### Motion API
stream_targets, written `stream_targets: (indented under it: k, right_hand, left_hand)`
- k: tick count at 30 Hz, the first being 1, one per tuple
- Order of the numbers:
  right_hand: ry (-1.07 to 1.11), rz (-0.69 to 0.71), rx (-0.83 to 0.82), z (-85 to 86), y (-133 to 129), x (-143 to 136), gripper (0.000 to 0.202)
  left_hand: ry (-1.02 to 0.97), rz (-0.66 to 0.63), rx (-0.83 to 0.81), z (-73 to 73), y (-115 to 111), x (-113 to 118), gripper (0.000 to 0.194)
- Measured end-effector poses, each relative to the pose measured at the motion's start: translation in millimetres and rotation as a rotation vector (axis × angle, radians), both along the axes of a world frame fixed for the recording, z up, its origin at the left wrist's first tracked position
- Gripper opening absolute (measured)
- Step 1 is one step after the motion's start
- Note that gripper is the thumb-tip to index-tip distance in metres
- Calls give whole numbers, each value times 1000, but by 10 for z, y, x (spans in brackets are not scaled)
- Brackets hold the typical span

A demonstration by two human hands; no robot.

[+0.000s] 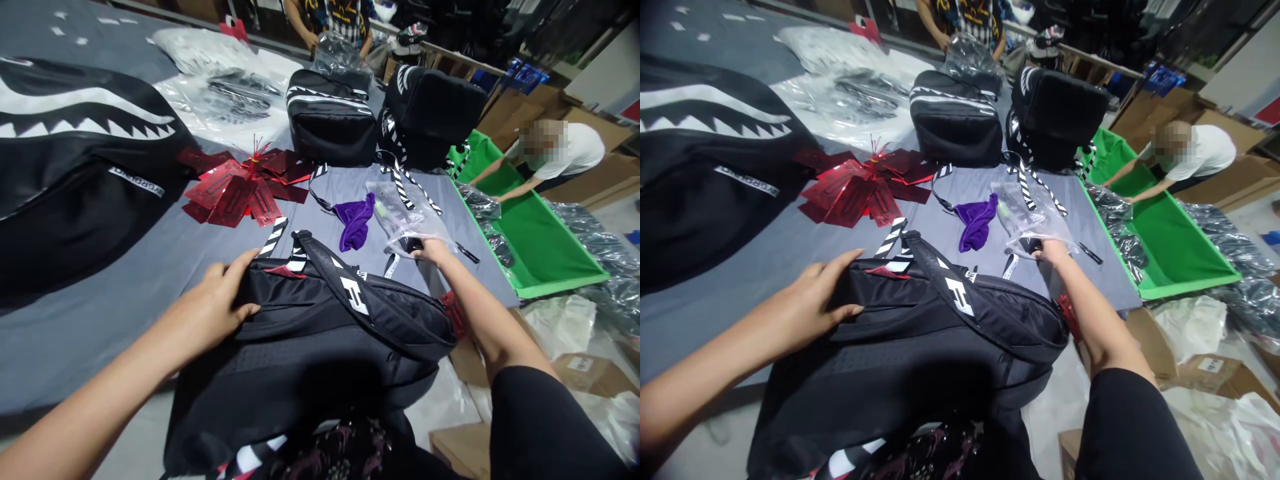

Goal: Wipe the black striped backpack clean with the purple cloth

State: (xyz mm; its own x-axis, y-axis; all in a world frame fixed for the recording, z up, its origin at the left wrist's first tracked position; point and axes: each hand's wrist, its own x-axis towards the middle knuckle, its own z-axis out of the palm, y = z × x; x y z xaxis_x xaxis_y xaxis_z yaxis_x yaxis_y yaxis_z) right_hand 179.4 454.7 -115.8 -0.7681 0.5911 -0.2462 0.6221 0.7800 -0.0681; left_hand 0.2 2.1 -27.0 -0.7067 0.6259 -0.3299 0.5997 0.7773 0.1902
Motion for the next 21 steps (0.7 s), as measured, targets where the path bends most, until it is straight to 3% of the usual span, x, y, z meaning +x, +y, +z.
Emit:
stream_targets:
  k: [4, 8, 11, 17, 21]
  right_hand:
    - [24, 15, 56, -51, -81, 60, 35]
    - [127, 63, 76, -27, -243, 172, 16]
    - [302, 55, 113, 67, -362, 301, 18]
    - [651, -63, 87, 464, -661, 424, 35]
    - [800, 83, -123, 836, -1190, 224, 35]
  left_hand:
    - [-5, -23, -26, 70, 16, 4, 76]
    - [-25, -10, -30, 154, 44, 57, 76]
    - [-10, -14, -4, 181, 46, 88, 74]
    - [27, 7, -19, 131, 60, 48, 87]
    - [71, 26, -29, 175, 100, 139, 94]
